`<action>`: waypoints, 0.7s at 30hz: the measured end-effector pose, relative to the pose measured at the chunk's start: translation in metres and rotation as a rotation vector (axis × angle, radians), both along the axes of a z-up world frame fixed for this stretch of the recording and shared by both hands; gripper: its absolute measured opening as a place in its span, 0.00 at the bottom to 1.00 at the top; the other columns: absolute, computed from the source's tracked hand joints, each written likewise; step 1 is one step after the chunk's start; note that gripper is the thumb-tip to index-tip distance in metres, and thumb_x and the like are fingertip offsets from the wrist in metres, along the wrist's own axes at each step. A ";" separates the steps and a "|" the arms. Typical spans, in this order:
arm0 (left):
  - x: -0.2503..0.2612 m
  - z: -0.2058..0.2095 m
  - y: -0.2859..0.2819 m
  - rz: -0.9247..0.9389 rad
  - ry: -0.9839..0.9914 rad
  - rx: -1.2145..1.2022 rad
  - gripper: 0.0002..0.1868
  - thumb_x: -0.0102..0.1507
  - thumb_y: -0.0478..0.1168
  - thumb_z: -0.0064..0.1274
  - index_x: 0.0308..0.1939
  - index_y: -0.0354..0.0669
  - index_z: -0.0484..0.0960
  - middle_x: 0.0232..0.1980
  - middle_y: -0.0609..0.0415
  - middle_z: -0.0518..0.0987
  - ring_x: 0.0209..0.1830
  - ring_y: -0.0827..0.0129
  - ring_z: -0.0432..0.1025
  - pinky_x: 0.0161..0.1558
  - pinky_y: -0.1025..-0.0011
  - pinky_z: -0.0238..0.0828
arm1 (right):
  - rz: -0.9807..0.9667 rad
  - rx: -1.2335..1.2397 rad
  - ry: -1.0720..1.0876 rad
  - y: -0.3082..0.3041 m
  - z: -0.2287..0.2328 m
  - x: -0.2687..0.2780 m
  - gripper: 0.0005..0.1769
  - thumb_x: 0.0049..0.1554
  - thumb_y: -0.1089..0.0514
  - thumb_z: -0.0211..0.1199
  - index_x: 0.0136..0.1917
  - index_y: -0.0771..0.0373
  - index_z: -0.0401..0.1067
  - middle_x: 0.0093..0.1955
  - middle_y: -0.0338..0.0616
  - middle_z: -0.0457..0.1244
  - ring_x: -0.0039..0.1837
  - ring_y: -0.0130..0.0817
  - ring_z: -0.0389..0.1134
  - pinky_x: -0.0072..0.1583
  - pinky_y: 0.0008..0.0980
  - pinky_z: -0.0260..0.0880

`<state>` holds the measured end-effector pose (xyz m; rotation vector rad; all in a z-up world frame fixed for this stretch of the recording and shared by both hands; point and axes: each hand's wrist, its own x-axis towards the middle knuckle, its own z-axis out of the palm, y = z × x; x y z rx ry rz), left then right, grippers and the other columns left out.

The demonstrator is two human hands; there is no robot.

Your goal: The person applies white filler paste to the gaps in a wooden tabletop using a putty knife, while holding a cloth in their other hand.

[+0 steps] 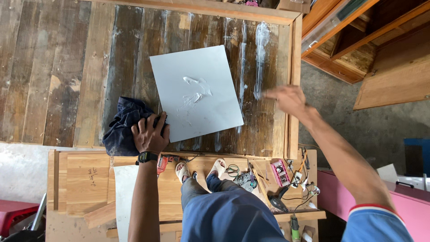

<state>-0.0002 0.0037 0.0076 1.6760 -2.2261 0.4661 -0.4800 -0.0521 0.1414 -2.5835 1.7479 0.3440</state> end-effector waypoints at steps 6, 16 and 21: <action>-0.002 0.003 -0.001 0.003 -0.003 0.020 0.23 0.74 0.59 0.41 0.71 0.67 0.77 0.59 0.54 0.74 0.59 0.56 0.66 0.55 0.51 0.61 | 0.024 0.024 -0.084 -0.034 -0.065 -0.033 0.31 0.55 0.69 0.58 0.60 0.31 0.77 0.63 0.21 0.70 0.69 0.22 0.68 0.66 0.29 0.70; -0.003 0.002 0.000 0.014 0.000 0.038 0.23 0.74 0.59 0.43 0.71 0.68 0.77 0.60 0.55 0.74 0.61 0.56 0.67 0.57 0.50 0.61 | 0.074 0.228 0.014 -0.005 -0.053 -0.022 0.35 0.58 0.74 0.48 0.69 0.42 0.71 0.69 0.33 0.68 0.75 0.30 0.64 0.70 0.33 0.69; -0.001 -0.002 -0.001 0.017 -0.005 0.027 0.23 0.73 0.60 0.43 0.70 0.69 0.78 0.59 0.56 0.75 0.60 0.56 0.67 0.57 0.51 0.60 | -0.055 0.304 -0.040 -0.007 -0.024 -0.013 0.41 0.57 0.76 0.45 0.69 0.32 0.70 0.69 0.26 0.68 0.71 0.31 0.68 0.58 0.26 0.75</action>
